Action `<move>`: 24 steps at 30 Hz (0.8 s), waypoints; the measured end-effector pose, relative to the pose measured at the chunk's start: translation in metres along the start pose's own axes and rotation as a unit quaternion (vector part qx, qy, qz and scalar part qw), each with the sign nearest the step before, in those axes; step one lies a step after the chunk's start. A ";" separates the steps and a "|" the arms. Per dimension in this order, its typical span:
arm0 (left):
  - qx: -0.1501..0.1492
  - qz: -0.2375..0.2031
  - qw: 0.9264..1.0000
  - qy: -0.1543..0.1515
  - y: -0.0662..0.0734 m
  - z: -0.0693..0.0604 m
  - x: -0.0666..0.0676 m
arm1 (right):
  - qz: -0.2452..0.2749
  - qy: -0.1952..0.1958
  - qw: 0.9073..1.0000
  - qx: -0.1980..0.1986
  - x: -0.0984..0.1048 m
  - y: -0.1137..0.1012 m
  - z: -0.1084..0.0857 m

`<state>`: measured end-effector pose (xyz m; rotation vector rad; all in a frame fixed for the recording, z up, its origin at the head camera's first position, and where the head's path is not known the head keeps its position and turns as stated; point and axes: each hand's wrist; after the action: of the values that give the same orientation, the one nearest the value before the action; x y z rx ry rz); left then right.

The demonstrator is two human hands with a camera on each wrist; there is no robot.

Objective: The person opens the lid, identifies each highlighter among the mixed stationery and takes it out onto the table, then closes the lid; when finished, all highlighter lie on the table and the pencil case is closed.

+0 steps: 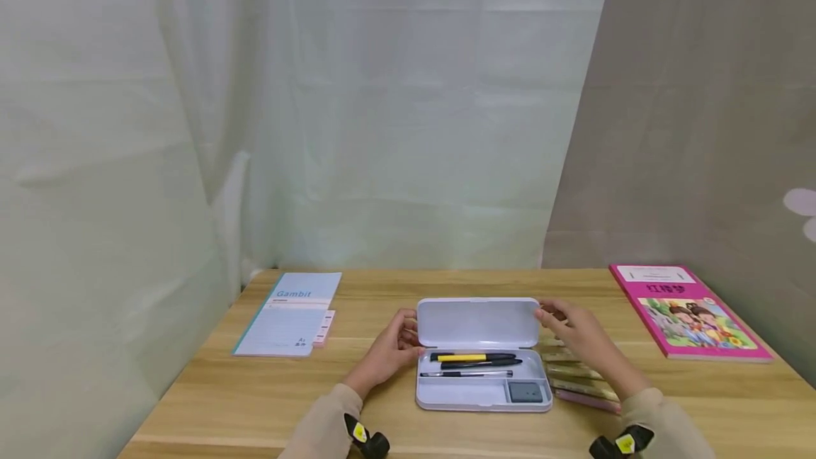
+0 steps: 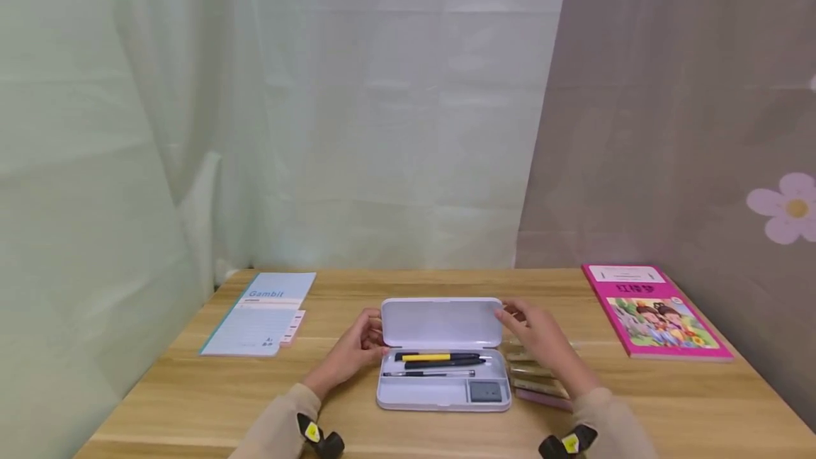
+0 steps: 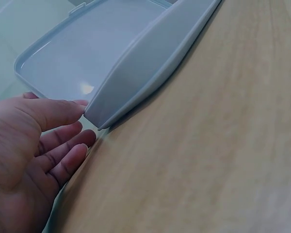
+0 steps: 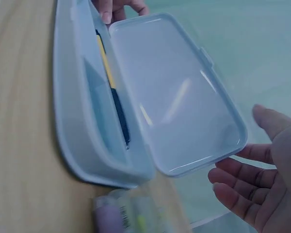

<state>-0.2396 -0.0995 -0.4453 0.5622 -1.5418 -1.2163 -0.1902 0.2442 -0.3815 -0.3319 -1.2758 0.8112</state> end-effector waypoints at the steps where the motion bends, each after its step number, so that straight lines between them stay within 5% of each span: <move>1: -0.003 -0.002 1.000 0.000 0.000 0.000 0.000 | 0.003 0.001 1.000 -0.001 0.001 -0.002 0.002; 14: -0.018 -0.004 1.000 -0.010 0.008 -0.005 0.000 | -0.012 0.008 1.000 -0.022 -0.002 -0.013 0.019; 24: -0.027 0.015 1.000 -0.004 0.001 -0.001 -0.001 | 0.047 0.015 0.997 -0.054 -0.003 -0.012 0.015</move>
<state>-0.2384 -0.0990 -0.4446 0.4984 -1.5149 -1.2357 -0.2006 0.2311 -0.3716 -0.4926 -1.2862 0.8144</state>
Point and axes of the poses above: each hand's wrist, its own z-axis towards the middle knuckle, its own x-axis out of the back of the hand, y = z × x, and after that the axes turned 8 degrees about x, right-handed
